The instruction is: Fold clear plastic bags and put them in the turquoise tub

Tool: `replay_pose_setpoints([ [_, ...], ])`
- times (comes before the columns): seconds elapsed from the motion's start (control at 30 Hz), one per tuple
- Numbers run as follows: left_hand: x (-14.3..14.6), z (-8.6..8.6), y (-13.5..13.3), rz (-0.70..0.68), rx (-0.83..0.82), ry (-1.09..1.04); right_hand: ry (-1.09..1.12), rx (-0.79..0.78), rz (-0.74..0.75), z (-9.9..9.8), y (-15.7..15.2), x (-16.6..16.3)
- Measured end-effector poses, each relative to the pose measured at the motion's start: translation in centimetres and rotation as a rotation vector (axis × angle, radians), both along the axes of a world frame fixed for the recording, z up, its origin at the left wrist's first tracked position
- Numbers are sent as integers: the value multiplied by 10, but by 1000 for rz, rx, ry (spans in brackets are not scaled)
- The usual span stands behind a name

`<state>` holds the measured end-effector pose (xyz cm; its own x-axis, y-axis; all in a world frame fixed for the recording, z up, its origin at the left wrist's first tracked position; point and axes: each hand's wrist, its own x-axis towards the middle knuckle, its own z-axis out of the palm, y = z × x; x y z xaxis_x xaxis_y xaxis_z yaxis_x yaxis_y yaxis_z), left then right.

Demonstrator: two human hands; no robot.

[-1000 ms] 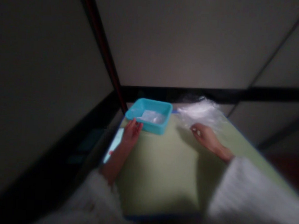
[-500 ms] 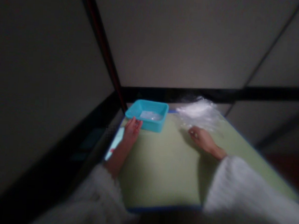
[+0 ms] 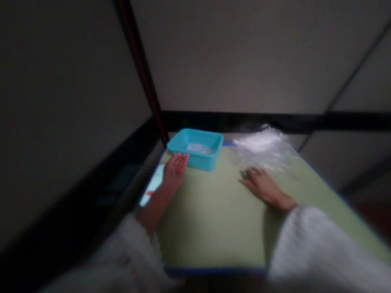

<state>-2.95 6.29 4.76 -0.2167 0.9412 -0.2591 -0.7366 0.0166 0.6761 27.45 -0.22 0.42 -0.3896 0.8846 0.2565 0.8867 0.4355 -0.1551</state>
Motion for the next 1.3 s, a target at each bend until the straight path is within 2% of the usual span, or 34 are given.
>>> replay_pose_setpoints([
  [0.3,-4,4,-11,-82,19,111,30,-42,120,0,-9,-11],
  [0.5,10,-17,-24,-167,125,338,51,-66,280,8,-27,-31],
  [0.63,28,-33,-43,-274,293,599,106,-136,544,21,-44,-44],
  [0.7,36,-38,-54,-353,385,730,112,-155,611,26,-48,-45],
  [0.77,41,-40,-63,-481,523,882,109,-144,591,29,-46,-40],
  [0.83,44,-41,-71,-681,851,1349,101,-116,515,29,-40,-31],
  [0.9,45,-41,-75,-809,1021,1701,82,-94,428,28,-31,-19],
  [0.93,46,-41,-76,-846,1045,1801,67,-89,394,26,-27,-14],
  [1.03,45,-40,-77,-892,1048,1896,36,-78,299,23,-16,1],
  [1.3,41,-34,-80,-860,1105,1908,60,-87,93,11,3,24],
])
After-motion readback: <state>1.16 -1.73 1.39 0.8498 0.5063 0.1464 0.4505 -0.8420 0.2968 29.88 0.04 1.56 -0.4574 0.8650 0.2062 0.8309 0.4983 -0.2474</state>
